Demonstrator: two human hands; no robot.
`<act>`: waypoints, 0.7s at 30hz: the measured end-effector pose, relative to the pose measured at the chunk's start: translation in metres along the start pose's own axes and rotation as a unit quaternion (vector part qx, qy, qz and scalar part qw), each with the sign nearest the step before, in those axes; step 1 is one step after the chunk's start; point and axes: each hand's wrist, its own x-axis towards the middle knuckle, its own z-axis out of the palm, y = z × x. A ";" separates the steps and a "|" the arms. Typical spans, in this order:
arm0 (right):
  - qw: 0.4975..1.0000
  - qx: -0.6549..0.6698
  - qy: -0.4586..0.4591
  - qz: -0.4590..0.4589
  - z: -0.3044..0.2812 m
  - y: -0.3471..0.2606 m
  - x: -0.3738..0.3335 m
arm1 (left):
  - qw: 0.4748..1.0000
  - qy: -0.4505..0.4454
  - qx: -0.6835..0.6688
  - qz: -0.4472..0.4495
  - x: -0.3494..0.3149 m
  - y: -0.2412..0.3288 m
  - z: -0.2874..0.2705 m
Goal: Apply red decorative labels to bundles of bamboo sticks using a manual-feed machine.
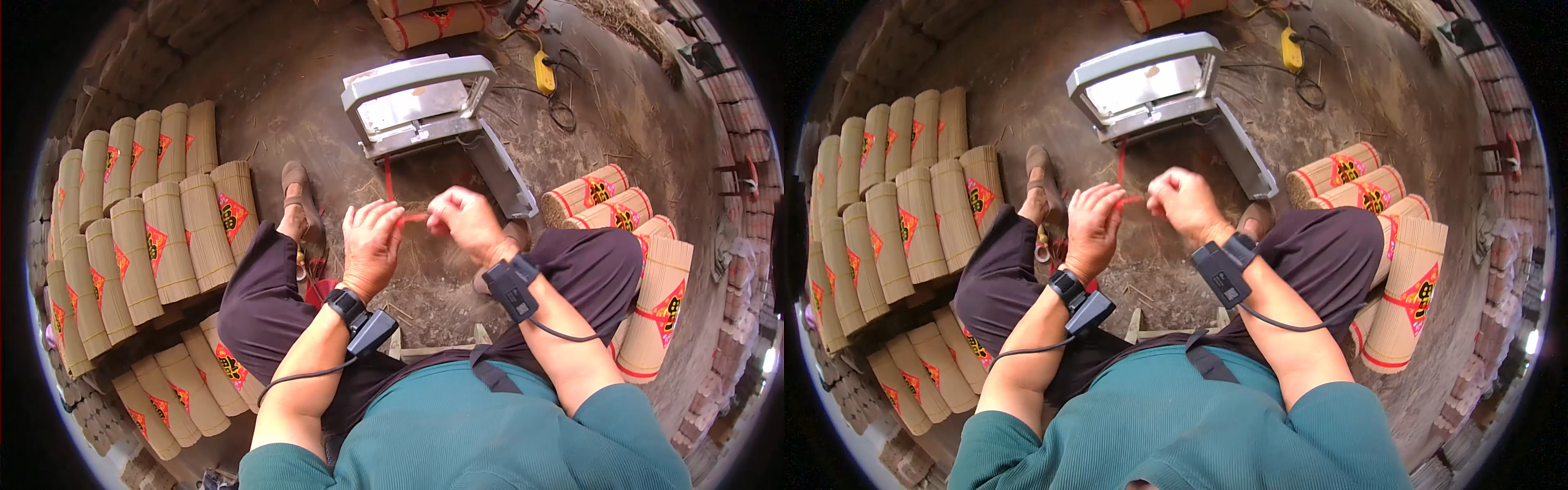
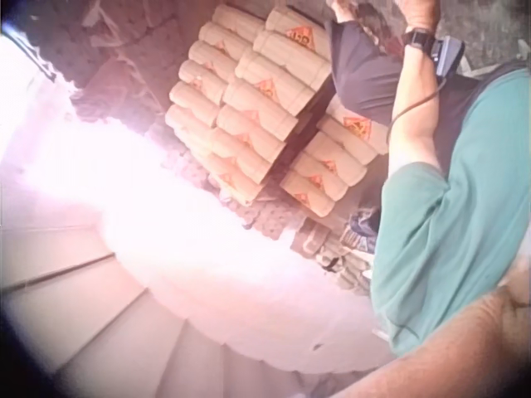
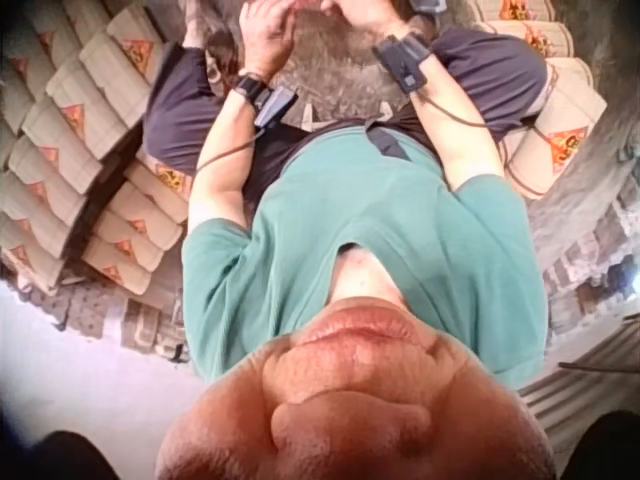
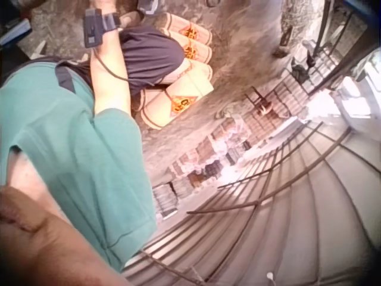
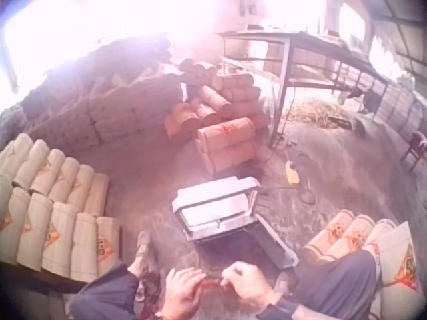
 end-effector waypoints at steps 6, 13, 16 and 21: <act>0.809 -0.377 0.122 -0.435 -0.010 -0.113 0.074 | 0.985 0.088 -0.129 -0.073 0.030 -0.003 -0.021; 0.627 -0.574 0.177 -0.496 -0.019 -0.121 0.175 | 0.971 0.088 -0.197 -0.099 0.048 0.001 -0.008; 0.619 -0.588 0.197 -0.482 -0.012 -0.121 0.176 | 0.978 0.054 -0.180 -0.094 0.045 -0.003 0.000; 0.608 -0.600 0.176 -0.490 -0.011 -0.132 0.180 | 0.967 -0.031 -0.207 -0.145 0.039 -0.015 0.012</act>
